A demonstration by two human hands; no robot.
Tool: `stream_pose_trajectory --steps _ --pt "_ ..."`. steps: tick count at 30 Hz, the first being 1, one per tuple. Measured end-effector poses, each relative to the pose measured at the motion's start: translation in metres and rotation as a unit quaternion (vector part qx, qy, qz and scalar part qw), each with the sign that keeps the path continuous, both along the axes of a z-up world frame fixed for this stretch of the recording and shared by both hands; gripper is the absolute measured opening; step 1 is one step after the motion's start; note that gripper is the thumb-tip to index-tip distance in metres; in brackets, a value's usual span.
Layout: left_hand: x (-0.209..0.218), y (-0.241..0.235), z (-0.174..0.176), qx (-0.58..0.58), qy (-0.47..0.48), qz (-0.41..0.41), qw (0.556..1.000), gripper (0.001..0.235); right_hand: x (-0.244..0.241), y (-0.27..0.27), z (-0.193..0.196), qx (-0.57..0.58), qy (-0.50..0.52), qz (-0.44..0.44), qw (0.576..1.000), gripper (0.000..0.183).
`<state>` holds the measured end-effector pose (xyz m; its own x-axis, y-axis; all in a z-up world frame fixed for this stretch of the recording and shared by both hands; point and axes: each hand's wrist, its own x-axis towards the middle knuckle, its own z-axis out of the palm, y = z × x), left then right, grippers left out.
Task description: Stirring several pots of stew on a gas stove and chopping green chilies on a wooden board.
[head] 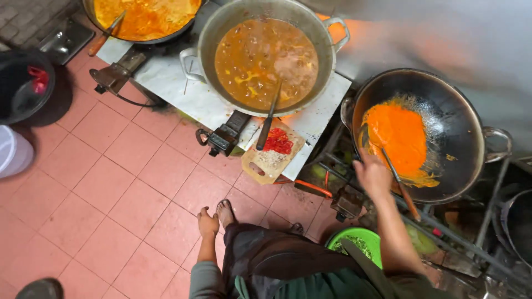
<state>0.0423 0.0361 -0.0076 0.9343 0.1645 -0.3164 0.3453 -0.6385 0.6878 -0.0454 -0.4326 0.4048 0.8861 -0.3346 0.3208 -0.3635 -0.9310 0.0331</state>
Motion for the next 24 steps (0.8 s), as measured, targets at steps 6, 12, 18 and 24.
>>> stream_pose_trajectory --steps 6,12,18,24 --pt "0.083 0.012 0.025 -0.086 -0.013 -0.075 0.993 0.049 0.205 0.146 -0.107 0.554 -0.02 -0.05 0.831 0.079" --pt "0.124 0.091 -0.007 -0.048 0.003 -0.146 0.988 0.04 0.292 0.075 -0.242 0.707 -0.082 -0.089 0.697 0.055" --pt "0.166 0.114 -0.027 -0.007 0.047 -0.197 0.979 0.043 0.228 0.116 -0.049 0.226 0.11 -0.13 0.959 0.049" --pt "0.205 0.049 0.003 -0.063 -0.036 -0.231 0.97 0.049 0.208 0.138 0.076 -0.314 0.156 -0.106 0.93 0.062"
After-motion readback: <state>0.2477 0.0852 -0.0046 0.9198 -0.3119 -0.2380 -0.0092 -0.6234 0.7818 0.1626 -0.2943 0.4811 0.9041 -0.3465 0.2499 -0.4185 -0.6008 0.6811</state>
